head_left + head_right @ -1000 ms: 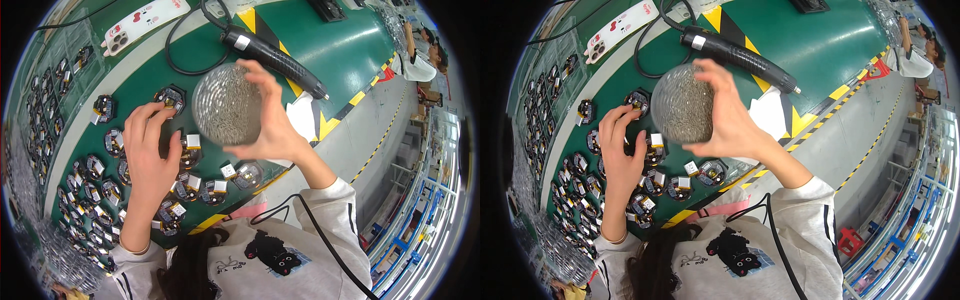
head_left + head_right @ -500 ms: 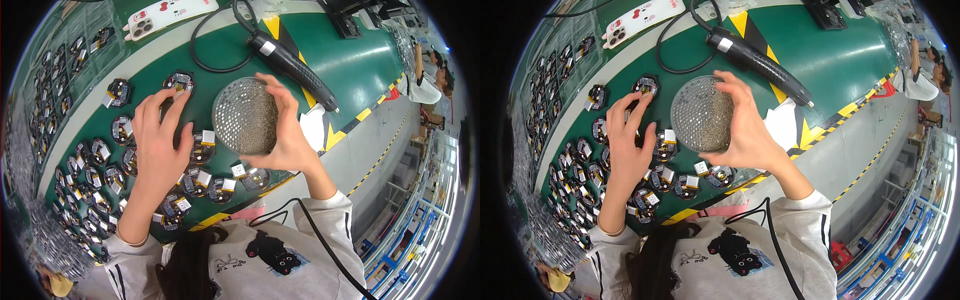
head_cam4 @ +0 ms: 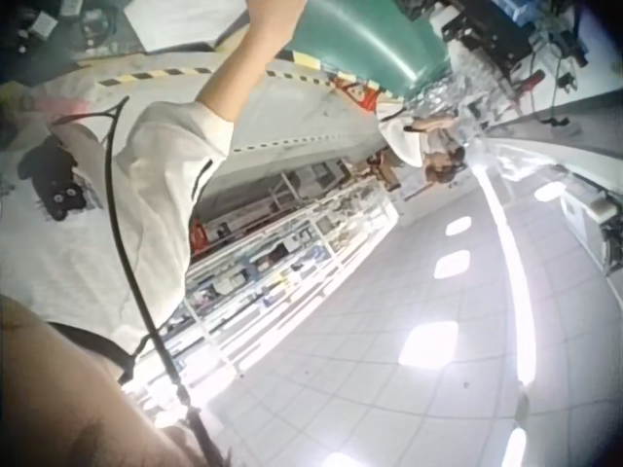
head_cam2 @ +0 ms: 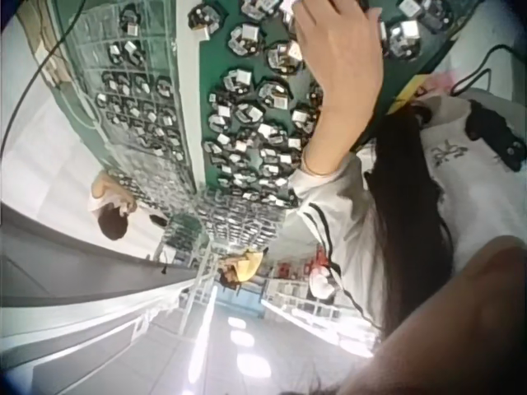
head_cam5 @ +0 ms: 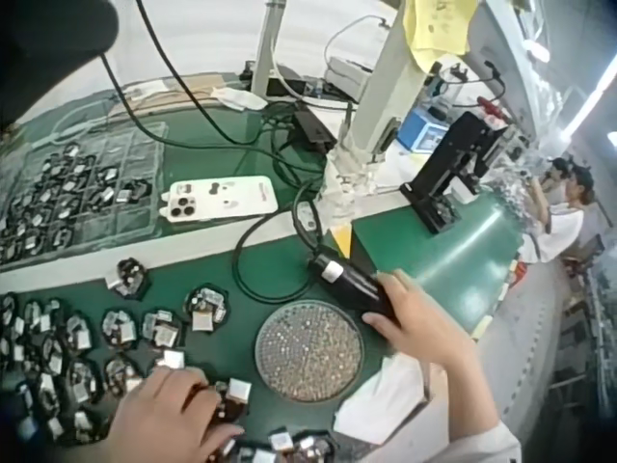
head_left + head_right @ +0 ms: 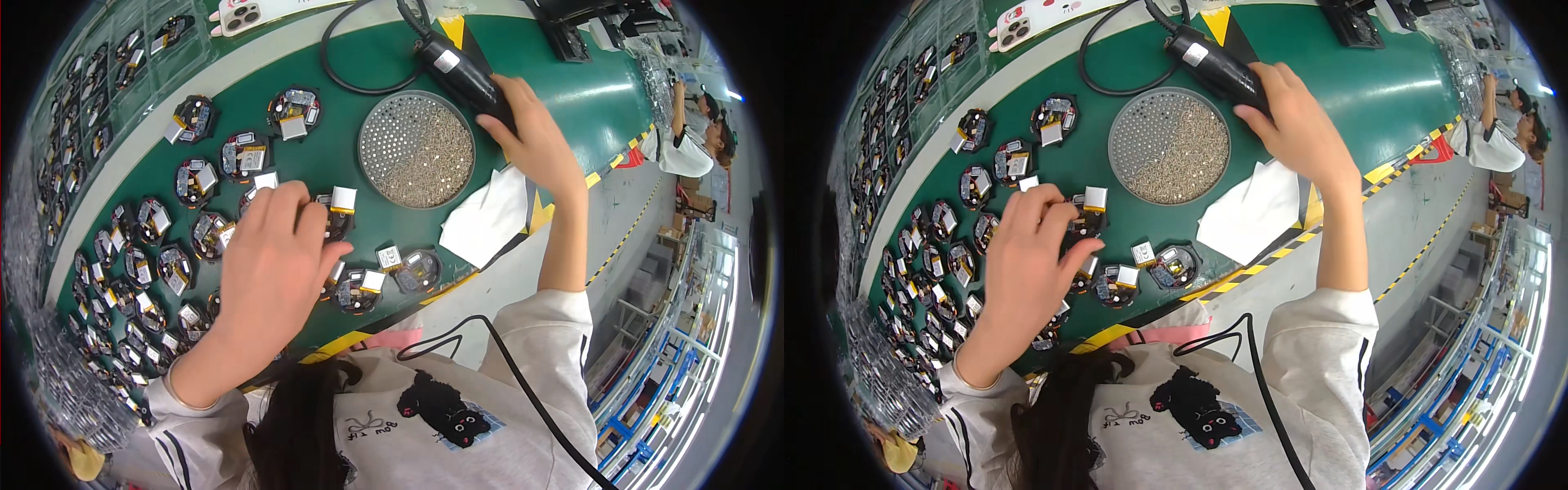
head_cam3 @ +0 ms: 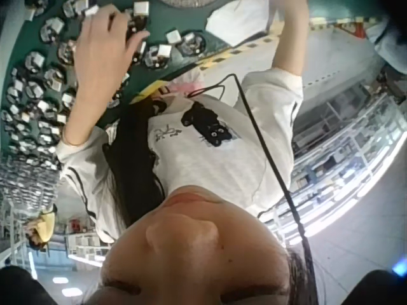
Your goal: Soldering small wires and components onto circular electronic circuit boards at an assembly workbench.
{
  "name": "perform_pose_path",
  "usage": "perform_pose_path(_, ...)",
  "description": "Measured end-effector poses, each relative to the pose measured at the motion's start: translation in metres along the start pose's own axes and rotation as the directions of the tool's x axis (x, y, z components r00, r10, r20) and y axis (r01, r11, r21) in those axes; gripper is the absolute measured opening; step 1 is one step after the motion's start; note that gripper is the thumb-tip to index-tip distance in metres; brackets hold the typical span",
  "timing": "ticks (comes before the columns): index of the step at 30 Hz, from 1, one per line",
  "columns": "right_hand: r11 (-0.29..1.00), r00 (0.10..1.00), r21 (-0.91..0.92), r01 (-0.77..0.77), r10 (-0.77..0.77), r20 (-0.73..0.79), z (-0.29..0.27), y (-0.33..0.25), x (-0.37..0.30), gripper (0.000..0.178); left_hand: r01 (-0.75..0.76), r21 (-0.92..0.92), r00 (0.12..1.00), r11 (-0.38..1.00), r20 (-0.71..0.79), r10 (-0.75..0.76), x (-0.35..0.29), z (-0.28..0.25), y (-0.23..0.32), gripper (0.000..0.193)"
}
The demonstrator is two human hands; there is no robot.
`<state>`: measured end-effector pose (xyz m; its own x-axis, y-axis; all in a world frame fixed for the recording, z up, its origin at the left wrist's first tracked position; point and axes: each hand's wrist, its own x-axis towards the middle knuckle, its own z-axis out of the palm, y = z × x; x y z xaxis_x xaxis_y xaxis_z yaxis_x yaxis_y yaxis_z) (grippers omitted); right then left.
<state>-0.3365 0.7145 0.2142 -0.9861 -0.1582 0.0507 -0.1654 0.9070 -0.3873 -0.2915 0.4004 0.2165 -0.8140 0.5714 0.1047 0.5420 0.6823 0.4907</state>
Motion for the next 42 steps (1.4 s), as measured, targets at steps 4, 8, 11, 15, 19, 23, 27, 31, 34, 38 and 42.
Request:
perform_pose_path(4, 0.997, 0.997, -0.007, 0.071, -0.071, -0.027, -0.005, 0.013, 0.017, 0.041, -0.077, 0.065, 0.996, 0.995, -0.047, 0.08, 0.004, 0.014, -0.001, 0.026)
perform_pose_path(8, 0.963, 0.979, 0.268, -0.03, 0.083, -0.186, -0.046, -0.008, 0.006, 0.038, -0.16, 0.064, 0.987, 0.985, -0.022, 0.161, 0.003, 0.01, -0.013, 0.02)
perform_pose_path(11, 0.705, 0.91, 0.602, 0.374, -0.155, -0.384, -0.069, -0.027, 0.003, 0.045, -0.203, -0.109, 0.978, 0.973, 0.024, 0.207, 0.005, 0.01, -0.016, 0.02)
perform_pose_path(15, 0.091, 0.899, 0.907, 0.412, -0.205, -0.388, -0.083, -0.051, 0.009, 0.061, -0.326, -0.017, 0.94, 0.945, -0.109, 0.323, 0.017, 0.02, -0.004, 0.02)
perform_pose_path(19, -0.216, 0.922, 0.924, 0.316, -0.161, -0.353, -0.088, -0.074, 0.01, 0.059, -0.469, 0.181, 0.883, 0.865, 0.077, 0.463, 0.026, 0.039, 0.007, 0.02)
perform_pose_path(23, -0.179, 0.904, 0.912, 0.369, -0.157, -0.397, -0.078, -0.083, 0.011, 0.053, -0.455, 0.048, 0.891, 0.889, 0.032, 0.454, 0.029, 0.049, 0.021, 0.02)
perform_pose_path(27, 0.07, 0.758, 0.755, 0.652, -0.105, -0.644, -0.04, -0.103, 0.024, 0.059, -0.448, 0.11, 0.863, 0.887, -0.208, 0.461, 0.02, 0.046, 0.028, 0.023)
perform_pose_path(31, 0.066, 0.705, 0.703, 0.708, -0.107, -0.701, -0.001, -0.098, 0.03, 0.07, -0.26, 0.053, 0.958, 0.964, -0.11, 0.265, 0.014, 0.018, -0.004, 0.042)
perform_pose_path(34, 0.018, 0.697, 0.706, 0.708, -0.178, -0.695, 0.016, -0.096, 0.026, 0.075, -0.26, -0.046, 0.965, 0.964, -0.04, 0.258, 0.006, 0.023, -0.024, 0.047)
perform_pose_path(38, 0.045, 0.685, 0.69, 0.722, -0.187, -0.704, 0.022, -0.095, 0.015, 0.078, -0.296, -0.076, 0.955, 0.952, -0.038, 0.294, 0.009, 0.024, -0.028, 0.048)
perform_pose_path(42, -0.056, 0.671, 0.721, 0.691, -0.321, -0.668, 0.034, -0.092, 0.014, 0.078, -0.319, -0.052, 0.947, 0.946, -0.054, 0.317, 0.01, 0.028, -0.03, 0.049)
